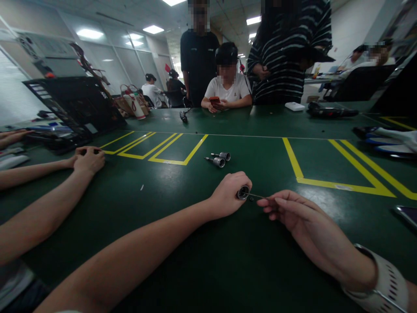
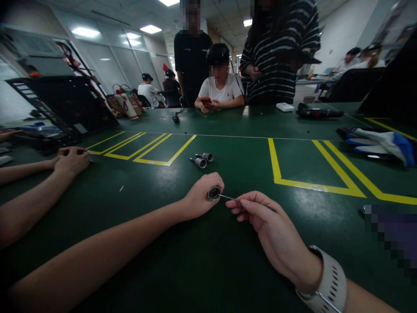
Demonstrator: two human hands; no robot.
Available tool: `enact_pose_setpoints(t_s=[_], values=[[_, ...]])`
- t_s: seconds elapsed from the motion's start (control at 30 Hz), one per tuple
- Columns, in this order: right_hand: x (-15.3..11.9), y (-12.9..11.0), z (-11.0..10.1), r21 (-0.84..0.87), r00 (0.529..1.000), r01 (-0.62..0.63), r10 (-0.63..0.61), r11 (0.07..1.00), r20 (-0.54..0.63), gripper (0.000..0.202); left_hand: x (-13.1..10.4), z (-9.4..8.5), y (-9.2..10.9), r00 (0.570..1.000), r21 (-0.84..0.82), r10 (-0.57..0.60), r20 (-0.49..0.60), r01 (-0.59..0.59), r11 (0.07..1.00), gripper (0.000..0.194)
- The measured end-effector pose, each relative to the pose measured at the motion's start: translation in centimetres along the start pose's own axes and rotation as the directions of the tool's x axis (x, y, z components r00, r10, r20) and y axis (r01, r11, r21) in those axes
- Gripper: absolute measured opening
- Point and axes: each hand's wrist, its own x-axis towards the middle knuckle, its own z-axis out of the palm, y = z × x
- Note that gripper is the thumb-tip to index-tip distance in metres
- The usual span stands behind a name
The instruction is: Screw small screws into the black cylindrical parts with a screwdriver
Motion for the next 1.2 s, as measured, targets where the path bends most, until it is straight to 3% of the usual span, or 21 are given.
enact_pose_setpoints(t_s=[0.2, 0.4, 0.9, 1.1, 1.2], values=[[-0.03, 0.14, 0.02, 0.039, 1.0, -0.007, 0.007, 0.999, 0.006, 0.012, 0.01, -0.01, 0.05, 1.0, 0.001, 0.017, -0.003, -0.017, 1.0, 0.008], [-0.22, 0.55, -0.1, -0.079, 1.0, 0.019, -0.019, 0.997, 0.008, 0.014, 0.04, 0.16, 0.15, 0.999, 0.068, 0.035, 0.032, -0.037, 0.997, 0.009], [-0.18, 0.39, -0.19, 0.037, 1.0, 0.017, -0.018, 0.999, 0.015, 0.011, -0.05, 0.12, 0.03, 1.0, 0.04, 0.009, -0.012, -0.008, 0.999, 0.01], [-0.4, 0.32, 0.07, -0.078, 1.0, -0.001, 0.001, 0.997, 0.002, 0.016, -0.01, -0.01, 0.38, 0.998, 0.114, 0.036, 0.045, -0.041, 0.993, 0.01], [-0.41, 0.23, 0.07, -0.049, 1.0, -0.004, 0.004, 0.999, 0.0, 0.015, -0.03, -0.01, 0.49, 0.998, 0.137, 0.046, 0.053, -0.053, 0.989, 0.01]])
